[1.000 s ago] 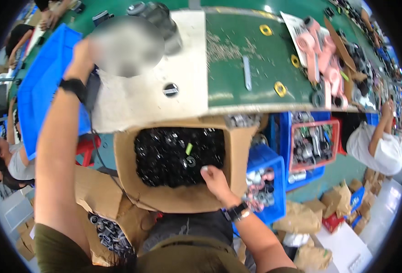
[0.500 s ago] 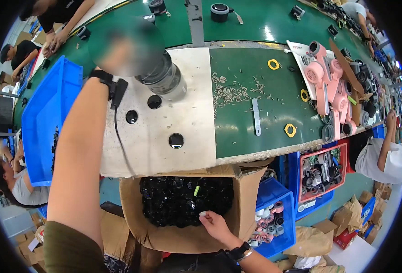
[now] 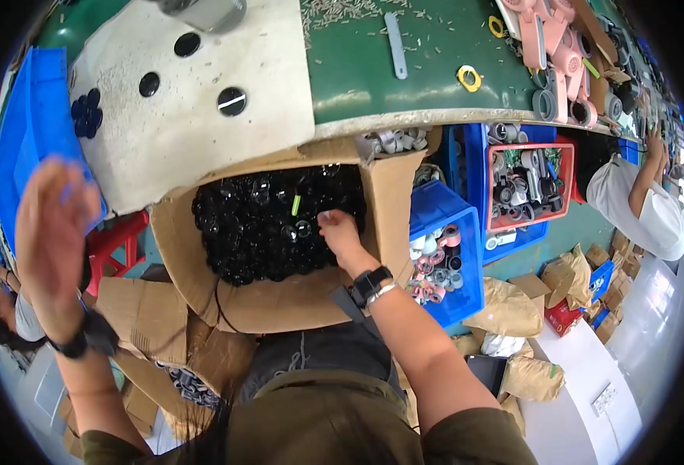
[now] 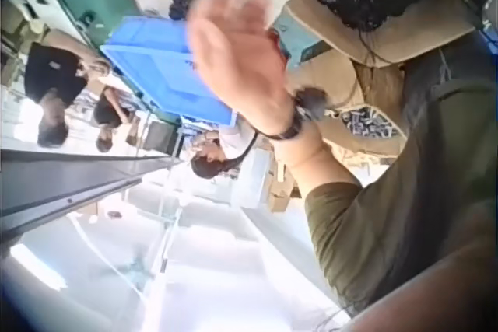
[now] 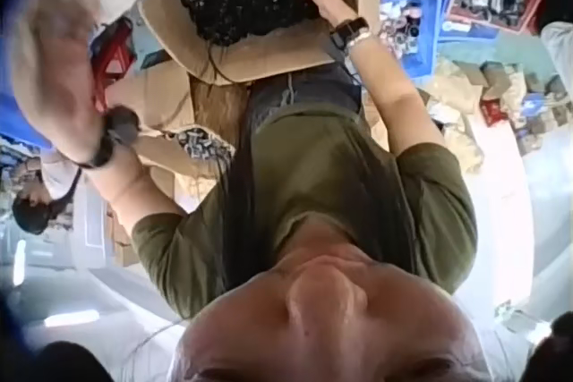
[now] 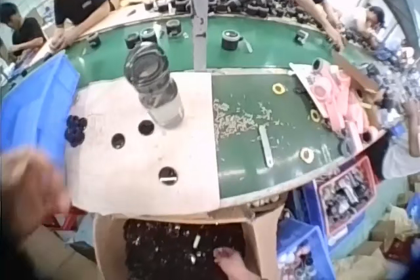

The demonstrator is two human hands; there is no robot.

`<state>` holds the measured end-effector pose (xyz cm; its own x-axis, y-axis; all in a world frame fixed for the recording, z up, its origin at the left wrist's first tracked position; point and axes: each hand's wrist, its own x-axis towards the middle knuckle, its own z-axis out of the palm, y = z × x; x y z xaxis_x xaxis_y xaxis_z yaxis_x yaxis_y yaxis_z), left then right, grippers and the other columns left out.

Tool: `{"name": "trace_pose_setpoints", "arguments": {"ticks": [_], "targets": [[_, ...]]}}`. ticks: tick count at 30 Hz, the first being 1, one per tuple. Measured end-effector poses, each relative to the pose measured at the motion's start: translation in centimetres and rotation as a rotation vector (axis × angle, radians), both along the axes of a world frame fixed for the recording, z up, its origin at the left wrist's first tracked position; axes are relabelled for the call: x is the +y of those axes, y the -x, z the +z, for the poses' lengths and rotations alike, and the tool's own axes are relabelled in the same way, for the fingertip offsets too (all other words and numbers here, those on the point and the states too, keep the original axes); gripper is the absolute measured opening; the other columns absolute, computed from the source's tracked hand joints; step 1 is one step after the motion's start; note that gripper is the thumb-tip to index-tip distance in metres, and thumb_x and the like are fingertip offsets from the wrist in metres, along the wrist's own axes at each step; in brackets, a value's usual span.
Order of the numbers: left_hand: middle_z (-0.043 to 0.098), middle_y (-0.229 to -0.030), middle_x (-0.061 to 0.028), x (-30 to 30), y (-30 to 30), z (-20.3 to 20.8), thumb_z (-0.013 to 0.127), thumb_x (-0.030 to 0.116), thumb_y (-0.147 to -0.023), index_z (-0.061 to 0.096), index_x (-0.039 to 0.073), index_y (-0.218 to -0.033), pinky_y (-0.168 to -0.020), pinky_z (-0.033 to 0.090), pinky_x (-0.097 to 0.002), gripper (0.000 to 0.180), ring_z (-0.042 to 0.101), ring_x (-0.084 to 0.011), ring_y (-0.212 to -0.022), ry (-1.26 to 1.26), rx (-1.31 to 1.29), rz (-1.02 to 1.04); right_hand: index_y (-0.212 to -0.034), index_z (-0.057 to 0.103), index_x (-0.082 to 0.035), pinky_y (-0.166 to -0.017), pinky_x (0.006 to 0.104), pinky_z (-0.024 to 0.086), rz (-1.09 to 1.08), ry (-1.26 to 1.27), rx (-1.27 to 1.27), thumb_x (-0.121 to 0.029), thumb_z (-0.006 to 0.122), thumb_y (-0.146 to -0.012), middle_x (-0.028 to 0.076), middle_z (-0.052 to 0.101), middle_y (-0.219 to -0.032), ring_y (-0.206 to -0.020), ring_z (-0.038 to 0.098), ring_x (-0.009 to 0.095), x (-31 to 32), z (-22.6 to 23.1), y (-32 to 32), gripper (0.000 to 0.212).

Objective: Assembling electronic gauges by inserting internal circuitry components and attaching protective back covers.

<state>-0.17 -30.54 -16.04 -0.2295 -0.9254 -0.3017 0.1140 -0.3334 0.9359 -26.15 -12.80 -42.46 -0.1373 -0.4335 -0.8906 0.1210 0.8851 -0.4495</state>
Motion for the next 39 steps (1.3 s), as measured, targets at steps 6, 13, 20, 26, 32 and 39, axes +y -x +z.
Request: {"name": "trace_pose_setpoints", "arguments": {"ticks": [6, 13, 20, 26, 32, 39], "targets": [[0.058, -0.090, -0.0152, 12.9, -0.6, -0.9, 0.050, 0.021, -0.086, 0.049, -0.004, -0.100, -0.072, 0.050, -0.0333, 0.029, 0.060, -0.0249, -0.079, -0.518, 0.133, 0.261, -0.094, 0.055, 0.002, -0.072, 0.0383, 0.045, 0.335, 0.322, 0.751, -0.009, 0.056, -0.076, 0.016, 0.058, -0.085, -0.079, 0.055, 0.036, -1.1, -7.1, -1.2, 0.021], [0.059, -0.089, -0.0140, 21.2, -3.0, -4.2, 0.044, 0.011, -0.088, 0.051, -0.002, -0.099, -0.073, 0.049, -0.0310, 0.019, 0.060, -0.0241, -0.082, -0.731, 0.190, 0.653, -0.100, 0.052, 0.000, -0.072, 0.0449, 0.045, 0.553, 0.246, 0.920, -0.009, 0.056, -0.076, 0.023, 0.057, -0.092, -0.087, 0.055, 0.038, -6.1, -10.0, -1.2, 0.026], [0.058, -0.092, -0.0125, 27.5, -9.7, 0.5, 0.050, 0.013, -0.085, 0.050, 0.000, -0.101, -0.074, 0.049, -0.0323, 0.020, 0.059, -0.0232, -0.083, -0.480, 0.145, 0.830, -0.089, 0.055, -0.003, -0.048, 0.0270, 0.048, 0.045, 0.229, 0.317, -0.006, 0.052, -0.081, 0.010, 0.060, -0.075, -0.060, 0.061, 0.018, -4.0, -8.5, 1.1, 0.009], [0.056, -0.095, -0.0079, 39.1, -22.6, 9.8, 0.049, 0.021, -0.087, 0.049, 0.003, -0.104, -0.074, 0.048, -0.0298, 0.025, 0.057, -0.0192, -0.086, -0.190, -0.234, 1.166, -0.117, 0.043, -0.010, -0.056, 0.0247, 0.050, 0.161, 0.109, -0.123, -0.010, 0.050, -0.086, 0.013, 0.060, -0.095, -0.072, 0.062, 0.020, -1.1, 2.5, -1.6, 0.032], [0.056, -0.086, -0.0014, 52.9, -31.0, -2.7, 0.055, 0.021, -0.080, 0.054, 0.007, -0.098, -0.060, 0.043, -0.0224, 0.023, 0.053, -0.0100, -0.070, -0.592, -0.588, 1.304, -0.124, 0.036, -0.001, -0.079, 0.0307, 0.051, 0.271, 0.104, -0.503, -0.012, 0.043, -0.090, 0.023, 0.053, -0.108, -0.095, 0.057, 0.029, 0.3, 12.0, -8.1, 0.037], [0.050, -0.111, -0.0114, 47.6, -28.3, -17.4, 0.071, 0.029, -0.063, 0.047, 0.008, -0.117, -0.079, 0.046, -0.0390, 0.063, 0.049, -0.0324, -0.099, -0.626, -1.550, 0.132, -0.124, 0.035, 0.000, -0.086, 0.0321, 0.047, 0.429, 0.196, -0.594, -0.008, 0.047, -0.087, 0.024, 0.051, -0.111, -0.098, 0.056, 0.030, 0.9, 17.9, -13.4, 0.040]]}}
